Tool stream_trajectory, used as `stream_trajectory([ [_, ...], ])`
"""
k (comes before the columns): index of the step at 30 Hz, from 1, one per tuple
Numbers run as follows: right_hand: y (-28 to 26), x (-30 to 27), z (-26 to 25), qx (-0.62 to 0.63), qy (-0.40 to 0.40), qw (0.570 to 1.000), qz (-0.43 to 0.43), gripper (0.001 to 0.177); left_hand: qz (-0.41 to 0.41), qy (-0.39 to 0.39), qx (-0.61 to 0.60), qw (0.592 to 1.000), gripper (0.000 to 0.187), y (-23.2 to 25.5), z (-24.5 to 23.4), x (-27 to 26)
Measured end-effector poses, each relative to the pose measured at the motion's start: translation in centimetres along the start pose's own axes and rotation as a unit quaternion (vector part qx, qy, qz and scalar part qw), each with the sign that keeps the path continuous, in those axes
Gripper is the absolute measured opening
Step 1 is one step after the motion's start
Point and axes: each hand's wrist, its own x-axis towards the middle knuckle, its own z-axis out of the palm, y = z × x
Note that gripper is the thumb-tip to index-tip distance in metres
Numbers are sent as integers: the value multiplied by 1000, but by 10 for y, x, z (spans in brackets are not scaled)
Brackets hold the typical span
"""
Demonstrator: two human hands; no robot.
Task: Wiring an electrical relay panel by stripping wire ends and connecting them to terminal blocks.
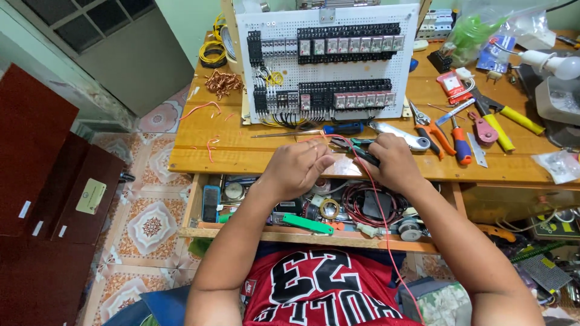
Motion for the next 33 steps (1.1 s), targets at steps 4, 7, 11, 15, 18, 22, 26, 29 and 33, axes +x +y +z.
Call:
stream_trajectory([
  [4,-4,3,-2,5,-3,1000,-17,32,-35,-15,-40,998,36,-29,16,-1],
  [7,1,2,2,35,-5,999,-21,32,-59,1,-85,995,38,-41,21,-4],
  [11,5,3,3,77,-22,996,-27,34,-77,44,-158,983,43,-50,25,-10],
  [15,-3,18,-34,127,-147,980,30,27,-75,52,-196,976,44,-80,39,-24],
  [18,-18,33,-52,106,-178,977,42,12,-78,58,-230,968,43,-95,48,-31],
  [22,-49,53,-51,198,-1,980,10,24,-98,34,-267,958,42,-106,62,-41],
  [26,-98,79,-60,329,15,944,-6,36,-89,2,-291,953,43,-112,68,-52],
  [29,-104,78,-20,360,-21,932,-21,41,-111,-6,-310,944,42,-116,72,-57],
  [33,-99,72,15,408,-22,910,79,33,-141,1,-323,936,43,-120,74,-58],
])
